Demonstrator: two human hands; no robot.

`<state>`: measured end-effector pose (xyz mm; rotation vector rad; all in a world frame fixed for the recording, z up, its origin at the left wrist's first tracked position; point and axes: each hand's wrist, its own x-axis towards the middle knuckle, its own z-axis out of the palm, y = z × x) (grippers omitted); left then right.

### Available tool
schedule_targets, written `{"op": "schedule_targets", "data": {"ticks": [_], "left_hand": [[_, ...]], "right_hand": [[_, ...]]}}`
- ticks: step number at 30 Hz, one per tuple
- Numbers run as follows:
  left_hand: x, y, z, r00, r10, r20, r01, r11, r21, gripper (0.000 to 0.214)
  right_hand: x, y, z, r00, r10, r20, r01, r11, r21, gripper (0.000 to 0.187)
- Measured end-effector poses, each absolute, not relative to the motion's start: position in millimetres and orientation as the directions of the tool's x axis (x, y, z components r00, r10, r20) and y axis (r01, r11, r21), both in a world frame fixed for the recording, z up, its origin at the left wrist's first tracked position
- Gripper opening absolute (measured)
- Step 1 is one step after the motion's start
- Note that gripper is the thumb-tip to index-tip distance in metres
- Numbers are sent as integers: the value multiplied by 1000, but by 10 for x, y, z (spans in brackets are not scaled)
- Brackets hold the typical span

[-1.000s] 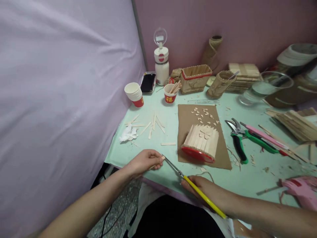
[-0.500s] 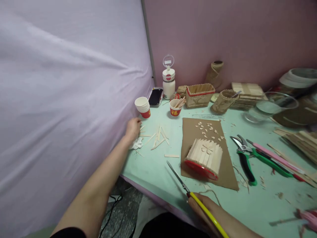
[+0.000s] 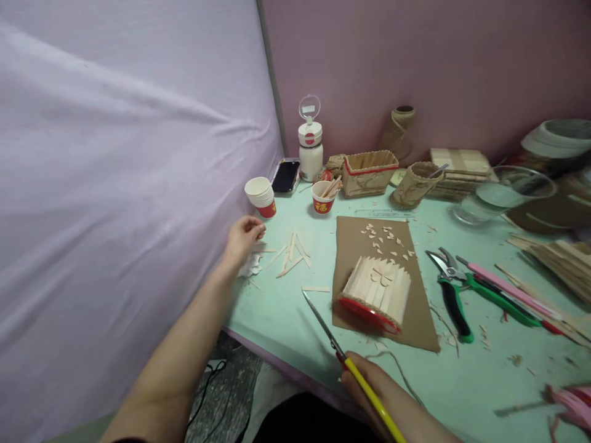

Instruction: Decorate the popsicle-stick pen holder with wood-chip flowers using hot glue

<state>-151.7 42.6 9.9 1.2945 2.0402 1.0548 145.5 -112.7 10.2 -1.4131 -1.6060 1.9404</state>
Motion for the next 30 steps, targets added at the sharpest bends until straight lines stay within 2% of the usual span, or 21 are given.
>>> {"op": "schedule_targets", "data": {"ticks": [1,2,4,6,9,15,19,23,30], "left_hand": [[-1422,278,143,-409,911,-43,441,239,865,9],[-1317,123,177,-363,918,-160,194,243,950,14],[-1097,-171,210,-257,894,-368,-191,326,926,26],[-894,-400,197,-180,856,-484,-370,397,840,32],[-669,-598,133,-87,824,-560,-524,441,729,25],[-480,-753,112,16,791,-611,-620,487,615,24],[-469,-811,157,-12,800,-600,-611,469,638,23],[-479,-852,150,-52,821,-569,-598,430,676,22],[-456,-915,121,-30,817,-576,-587,452,672,22]], "right_hand": [[1429,-1130,77,-485,722,-493,345,-360,-867,39],[1396,-1130,53,-476,736,-481,322,-364,-874,38],[1322,-1121,16,-472,752,-460,282,-366,-887,35],[1255,-1105,-8,-498,751,-435,265,-346,-900,31],[1196,-1080,-48,-531,749,-395,276,-288,-917,24],[1189,-1112,-148,-474,775,-418,383,-246,-890,20],[1193,-1103,-25,-467,742,-481,474,-249,-845,20],[1185,-1050,152,-434,721,-540,586,-230,-777,28],[1166,-1041,166,-390,742,-545,699,-147,-700,30]]}}
